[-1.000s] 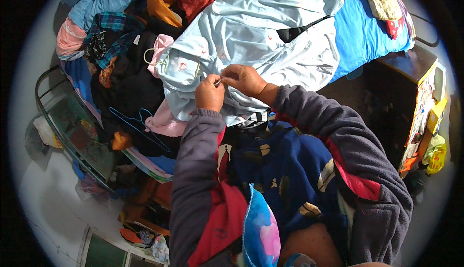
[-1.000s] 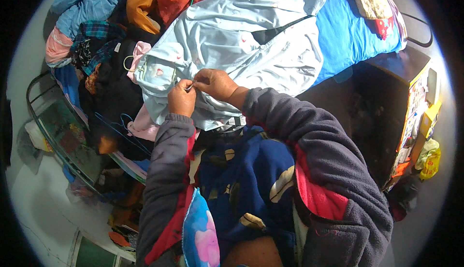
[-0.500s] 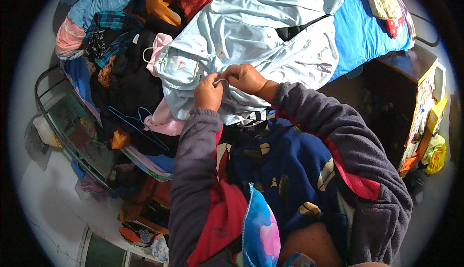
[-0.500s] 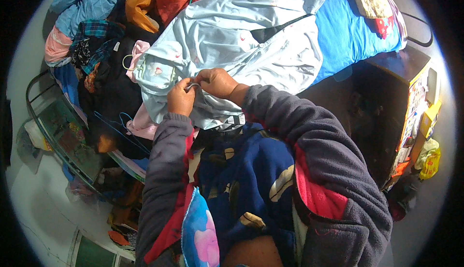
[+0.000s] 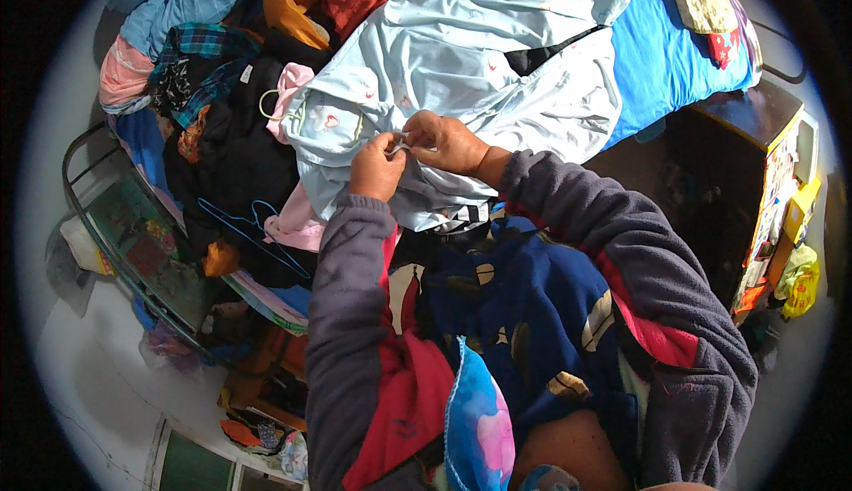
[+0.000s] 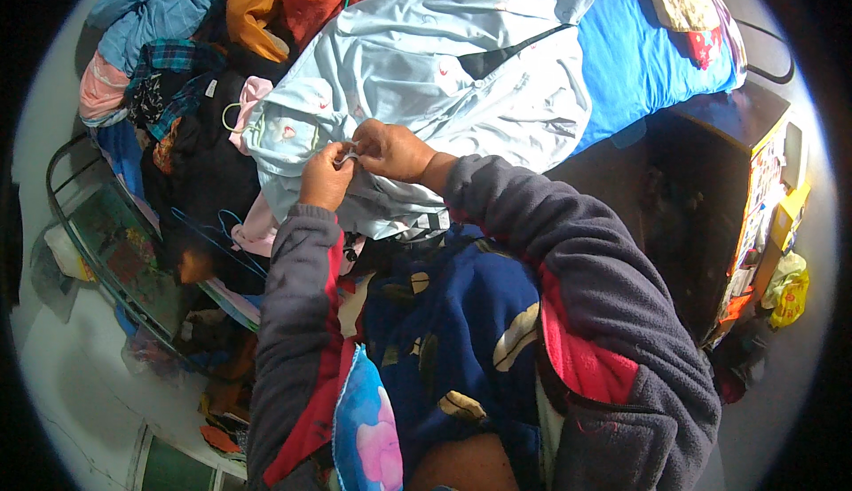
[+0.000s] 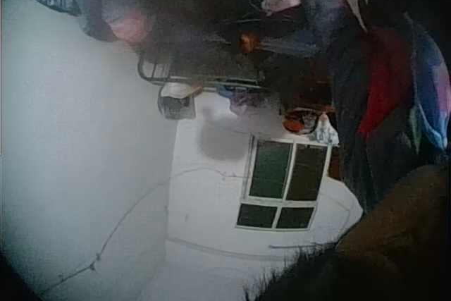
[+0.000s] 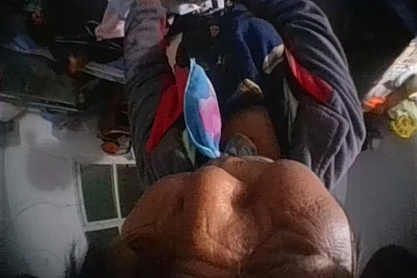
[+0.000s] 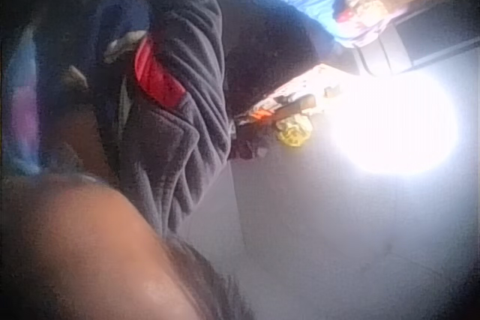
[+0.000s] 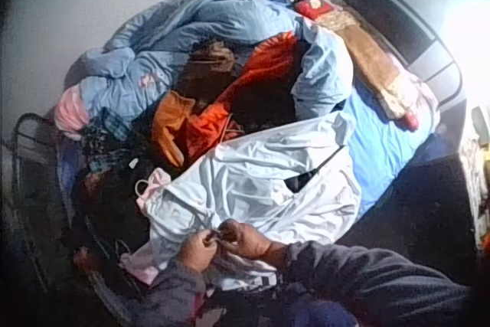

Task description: The person hangs small garments on a multi-clip hanger and places it on a hanging rack. They then pick up a light-colored jacket from a pile on the bed, place it on a hanger, and hang it on the rack.

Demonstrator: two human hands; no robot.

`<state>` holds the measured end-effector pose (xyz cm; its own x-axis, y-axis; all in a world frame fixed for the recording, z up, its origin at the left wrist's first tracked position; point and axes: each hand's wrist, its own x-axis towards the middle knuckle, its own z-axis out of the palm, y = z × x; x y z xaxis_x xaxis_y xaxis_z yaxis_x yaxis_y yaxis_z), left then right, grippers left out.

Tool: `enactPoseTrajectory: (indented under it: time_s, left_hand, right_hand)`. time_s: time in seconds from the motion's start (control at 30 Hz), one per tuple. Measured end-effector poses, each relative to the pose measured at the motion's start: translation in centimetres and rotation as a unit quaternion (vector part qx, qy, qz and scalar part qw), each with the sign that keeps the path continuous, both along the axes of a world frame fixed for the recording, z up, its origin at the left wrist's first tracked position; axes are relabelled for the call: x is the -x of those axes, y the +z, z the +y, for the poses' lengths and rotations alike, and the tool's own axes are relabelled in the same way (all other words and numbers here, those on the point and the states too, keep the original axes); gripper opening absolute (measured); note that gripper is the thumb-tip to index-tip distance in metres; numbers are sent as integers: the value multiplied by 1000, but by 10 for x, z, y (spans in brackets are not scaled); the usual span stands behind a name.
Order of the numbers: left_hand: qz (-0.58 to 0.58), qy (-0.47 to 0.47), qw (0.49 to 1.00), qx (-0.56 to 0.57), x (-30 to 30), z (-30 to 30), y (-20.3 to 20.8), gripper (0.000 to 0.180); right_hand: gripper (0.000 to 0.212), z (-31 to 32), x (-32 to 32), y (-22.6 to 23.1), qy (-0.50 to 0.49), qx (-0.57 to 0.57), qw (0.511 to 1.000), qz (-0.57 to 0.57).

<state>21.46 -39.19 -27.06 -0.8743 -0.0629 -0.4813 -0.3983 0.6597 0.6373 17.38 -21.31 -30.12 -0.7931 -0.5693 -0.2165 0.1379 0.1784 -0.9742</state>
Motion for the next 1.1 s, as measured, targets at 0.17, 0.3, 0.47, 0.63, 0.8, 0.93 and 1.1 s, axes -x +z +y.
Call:
enactPoseTrajectory:
  time_s: [0.17, 0.3, 0.47, 0.63, 0.8, 0.93, 1.1]
  left_hand:
    - [-13, 45, 998, -39, -7, -1, -10, 20]
    - [23, 113, 992, -49, -11, 7, -9, 16]
    - [52, 148, 988, -2, -12, 19, -4, 14]
    - [60, 163, 985, 6, -17, 23, -13, 13]
    - [60, 187, 980, -35, -22, 24, -20, 13]
    - [45, 204, 975, -72, -23, 24, -16, 13]
    - [17, 277, 949, -151, -21, 27, -15, 12]
  right_hand:
    - [23, 3, -2, 0, 50, -31, 998, -19]
    - [24, 0, -3, -1, 14, -58, 997, -47]
    - [23, -6, -6, -1, -46, -73, 996, -32]
    - [20, -7, -4, 2, -21, -139, 989, 37]
    - [22, -9, -5, 3, -21, -153, 987, 37]
    - [22, -10, -9, 1, -44, -116, 992, -29]
    - [23, -11, -12, -5, -41, -77, 991, -99]
